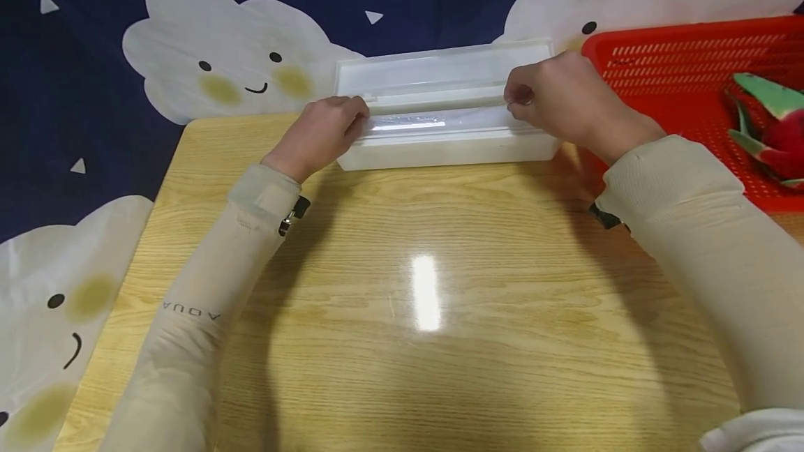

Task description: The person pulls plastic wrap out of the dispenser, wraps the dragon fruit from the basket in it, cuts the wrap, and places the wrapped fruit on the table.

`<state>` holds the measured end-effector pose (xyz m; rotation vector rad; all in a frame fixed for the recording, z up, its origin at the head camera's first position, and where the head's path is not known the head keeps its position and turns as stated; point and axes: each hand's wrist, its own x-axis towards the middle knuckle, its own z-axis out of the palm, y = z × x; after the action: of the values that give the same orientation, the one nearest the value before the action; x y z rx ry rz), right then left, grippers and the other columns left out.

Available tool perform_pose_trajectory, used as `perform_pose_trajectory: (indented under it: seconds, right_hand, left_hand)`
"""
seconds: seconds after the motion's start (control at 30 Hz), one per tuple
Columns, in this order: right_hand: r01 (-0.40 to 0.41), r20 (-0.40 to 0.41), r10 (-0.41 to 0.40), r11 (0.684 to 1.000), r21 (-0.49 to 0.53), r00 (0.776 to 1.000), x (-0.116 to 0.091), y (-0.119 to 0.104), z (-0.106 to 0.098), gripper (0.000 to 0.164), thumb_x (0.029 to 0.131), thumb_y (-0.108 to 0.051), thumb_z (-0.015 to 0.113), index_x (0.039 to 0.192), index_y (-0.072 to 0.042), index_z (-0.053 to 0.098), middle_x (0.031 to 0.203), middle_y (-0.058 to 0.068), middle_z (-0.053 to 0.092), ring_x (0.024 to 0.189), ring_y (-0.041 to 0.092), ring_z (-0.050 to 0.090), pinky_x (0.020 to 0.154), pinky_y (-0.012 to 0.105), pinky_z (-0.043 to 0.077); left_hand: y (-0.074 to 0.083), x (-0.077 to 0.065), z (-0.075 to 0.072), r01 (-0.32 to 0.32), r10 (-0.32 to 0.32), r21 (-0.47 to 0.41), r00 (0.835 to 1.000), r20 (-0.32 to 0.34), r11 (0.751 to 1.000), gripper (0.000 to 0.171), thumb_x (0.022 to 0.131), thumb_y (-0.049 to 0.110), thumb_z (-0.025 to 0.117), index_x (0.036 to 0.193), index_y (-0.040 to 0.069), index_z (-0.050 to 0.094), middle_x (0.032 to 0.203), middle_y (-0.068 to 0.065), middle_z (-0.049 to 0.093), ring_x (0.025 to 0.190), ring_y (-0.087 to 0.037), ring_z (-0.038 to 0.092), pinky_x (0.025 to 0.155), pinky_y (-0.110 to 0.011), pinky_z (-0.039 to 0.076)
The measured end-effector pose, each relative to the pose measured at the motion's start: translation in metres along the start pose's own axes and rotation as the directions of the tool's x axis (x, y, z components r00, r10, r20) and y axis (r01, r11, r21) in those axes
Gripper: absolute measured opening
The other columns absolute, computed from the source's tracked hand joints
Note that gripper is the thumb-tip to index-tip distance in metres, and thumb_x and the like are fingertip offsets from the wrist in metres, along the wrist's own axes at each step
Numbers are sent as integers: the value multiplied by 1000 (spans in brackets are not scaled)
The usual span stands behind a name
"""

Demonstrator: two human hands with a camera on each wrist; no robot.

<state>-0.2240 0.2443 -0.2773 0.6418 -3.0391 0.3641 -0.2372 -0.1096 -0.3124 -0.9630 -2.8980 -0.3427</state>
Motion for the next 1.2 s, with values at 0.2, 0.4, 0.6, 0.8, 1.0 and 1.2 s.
perform_pose_trajectory:
  seconds: [0.2,0.4,0.6,0.8,1.0,1.2]
  right_hand:
    - [18,-30,-18,1000,-8,999,-3,1,-2,18,95,-12,72,110,-4,77,100,20,78,79,30,64,68,29,47]
    - [0,-11,0,1000,-4,1000,-3,-1,-4,20,95,-13,72,113,-4,76,100,20,78,80,29,64,62,17,44]
    - [14,-41,-13,1000,2,999,-4,1,-3,18,95,-13,73,111,-5,78,98,18,78,78,28,62,60,16,40]
    - [37,-74,-37,999,-9,997,-5,2,-5,19,95,-14,73,111,-4,78,98,18,79,75,27,61,57,17,38]
    - [25,-81,-27,1000,-18,996,-5,2,-8,19,95,-13,73,111,-3,78,102,21,78,79,30,63,58,13,38]
    - [24,-86,-25,1000,-8,996,-5,3,-10,20,95,-13,73,112,-3,78,103,21,78,82,30,64,59,7,35]
  left_hand:
    - [1,2,-2,11,-11,22,1000,6,1000,26,111,8,42,112,-2,66,92,-14,71,77,-24,61,78,-37,58]
    - [-2,3,0,11,-10,14,1000,-19,1000,29,110,10,47,127,-1,67,115,-19,76,97,-30,75,92,-38,62]
    - [-2,2,-1,3,-2,16,999,-33,1000,28,110,11,48,124,0,70,110,-18,76,92,-29,74,89,-38,62]
    - [-2,3,0,1,-1,-2,999,-43,1000,28,110,10,46,118,-1,70,99,-16,75,80,-25,66,81,-37,60]
    - [-4,5,2,-37,37,-4,999,-25,999,30,106,18,50,115,-1,72,107,-16,76,87,-27,71,87,-38,60]
    - [-3,6,-1,33,-33,-31,999,1,999,37,103,32,65,123,2,71,119,-15,75,104,-29,74,96,-40,59]
